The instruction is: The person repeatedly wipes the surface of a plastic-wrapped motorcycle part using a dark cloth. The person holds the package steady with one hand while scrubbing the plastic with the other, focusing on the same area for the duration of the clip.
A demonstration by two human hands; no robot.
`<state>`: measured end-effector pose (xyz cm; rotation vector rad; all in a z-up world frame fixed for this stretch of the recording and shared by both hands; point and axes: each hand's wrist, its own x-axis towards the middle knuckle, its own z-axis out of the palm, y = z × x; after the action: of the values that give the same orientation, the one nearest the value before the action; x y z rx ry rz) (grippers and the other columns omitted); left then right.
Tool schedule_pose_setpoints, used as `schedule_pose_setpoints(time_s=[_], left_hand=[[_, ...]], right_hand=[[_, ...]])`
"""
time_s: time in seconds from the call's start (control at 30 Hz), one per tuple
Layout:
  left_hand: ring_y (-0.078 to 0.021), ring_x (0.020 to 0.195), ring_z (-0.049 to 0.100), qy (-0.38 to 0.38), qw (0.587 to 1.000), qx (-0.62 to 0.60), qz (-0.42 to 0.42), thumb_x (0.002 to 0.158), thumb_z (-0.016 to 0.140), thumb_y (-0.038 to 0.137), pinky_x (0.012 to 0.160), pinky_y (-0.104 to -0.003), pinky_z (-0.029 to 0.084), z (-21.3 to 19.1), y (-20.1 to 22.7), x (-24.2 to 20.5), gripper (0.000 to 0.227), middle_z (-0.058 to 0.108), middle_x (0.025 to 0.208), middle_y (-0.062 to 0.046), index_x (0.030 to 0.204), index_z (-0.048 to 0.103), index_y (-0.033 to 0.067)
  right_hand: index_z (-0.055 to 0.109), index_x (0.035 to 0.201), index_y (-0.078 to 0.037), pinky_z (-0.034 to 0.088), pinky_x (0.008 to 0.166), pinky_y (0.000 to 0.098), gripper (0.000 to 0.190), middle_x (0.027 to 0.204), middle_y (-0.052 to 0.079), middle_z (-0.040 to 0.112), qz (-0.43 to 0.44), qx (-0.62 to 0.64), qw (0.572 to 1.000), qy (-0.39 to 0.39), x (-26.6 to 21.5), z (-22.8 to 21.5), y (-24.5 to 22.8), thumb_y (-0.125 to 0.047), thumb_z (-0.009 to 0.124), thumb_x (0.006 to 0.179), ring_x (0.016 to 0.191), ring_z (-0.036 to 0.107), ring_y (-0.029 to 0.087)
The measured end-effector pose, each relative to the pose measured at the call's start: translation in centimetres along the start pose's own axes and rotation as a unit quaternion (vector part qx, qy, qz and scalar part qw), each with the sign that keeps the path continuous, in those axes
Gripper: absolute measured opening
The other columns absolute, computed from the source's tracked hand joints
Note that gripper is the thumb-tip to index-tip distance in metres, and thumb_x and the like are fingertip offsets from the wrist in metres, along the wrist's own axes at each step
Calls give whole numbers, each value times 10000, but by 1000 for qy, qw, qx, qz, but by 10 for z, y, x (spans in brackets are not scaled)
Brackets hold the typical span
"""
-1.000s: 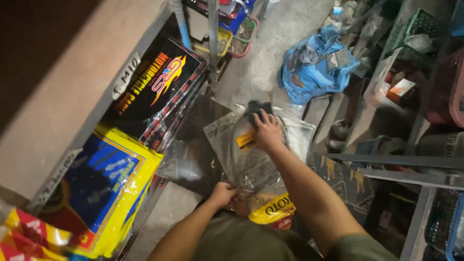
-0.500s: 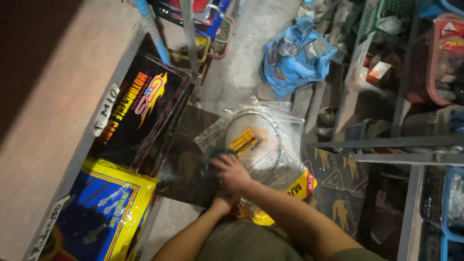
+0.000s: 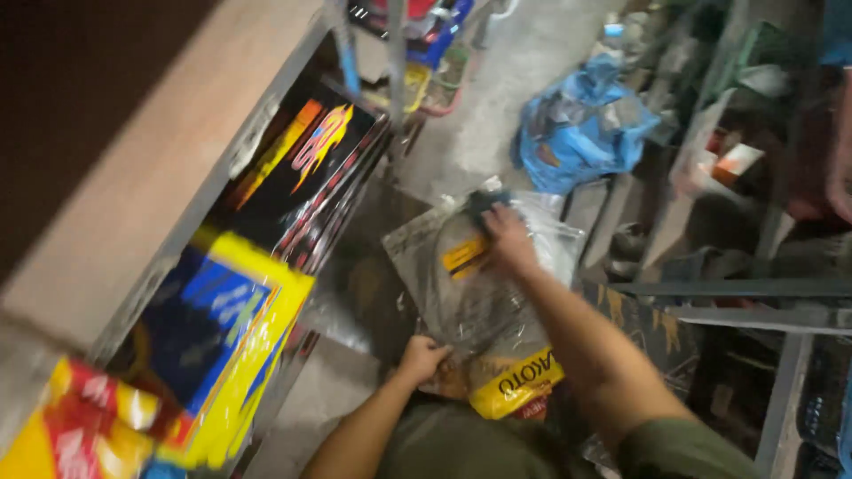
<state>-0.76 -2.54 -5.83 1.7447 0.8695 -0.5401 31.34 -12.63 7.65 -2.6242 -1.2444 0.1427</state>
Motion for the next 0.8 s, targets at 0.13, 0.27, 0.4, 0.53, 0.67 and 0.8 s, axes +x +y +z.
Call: schedule_pose_setpoints(time_s=[0.13, 0.27, 0.4, 0.53, 0.67, 0.8], left_hand=[[-282, 536, 740, -71, 967, -244, -27, 909, 751, 187, 456, -323, 607, -30, 42, -50, 265, 704, 610, -203, 841, 703, -64], [-269, 525, 739, -11, 983, -186, -2, 884, 779, 210, 416, -349, 596, -16, 20, -24, 237, 725, 619, -181, 815, 752, -15], [-262, 523, 734, 11, 991, -129, 15, 874, 778, 223, 432, -335, 601, -24, 37, -38, 236, 731, 626, -187, 780, 777, 7], [-292, 698, 767, 36, 998, -47, 22, 839, 785, 336, 569, -391, 635, -16, 36, -39, 244, 768, 728, -161, 846, 837, 98], [-230, 744, 761, 73, 995, -41, 44, 776, 739, 276, 670, -364, 620, -6, 27, -41, 151, 770, 723, -61, 823, 836, 170], [-372, 742, 772, -17, 984, -174, -26, 929, 614, 228, 643, -395, 661, -24, 36, -37, 331, 741, 894, -315, 1125, 694, -26]], right_hand=[[406, 1592, -178, 496, 1026, 574, 1014, 1630, 199, 383, 20, -92, 995, -41, -24, -1, 15, -352, 810, 678, 1446, 422, 464], [561, 1479, -103, 543, 887, 594, 799, 1558, 231, 486, -47, -58, 996, 39, -49, 14, -12, -298, 802, 743, 1341, 507, 532], [600, 1413, -62, 561, 880, 574, 737, 1535, 258, 494, -139, -23, 990, 9, -87, -1, -63, -186, 744, 701, 1306, 526, 564], [649, 1371, -136, 557, 884, 531, 637, 1499, 169, 538, -191, -83, 978, 4, -145, -8, -97, -211, 715, 742, 1321, 538, 495], [682, 1303, -168, 474, 965, 518, 447, 1464, 108, 580, -178, 23, 984, 5, -214, 5, -109, -322, 658, 884, 1365, 507, 435], [712, 1033, -216, 486, 926, 451, 225, 1361, 19, 617, -179, 83, 975, 104, -269, 13, -113, -374, 599, 920, 1307, 557, 352]])
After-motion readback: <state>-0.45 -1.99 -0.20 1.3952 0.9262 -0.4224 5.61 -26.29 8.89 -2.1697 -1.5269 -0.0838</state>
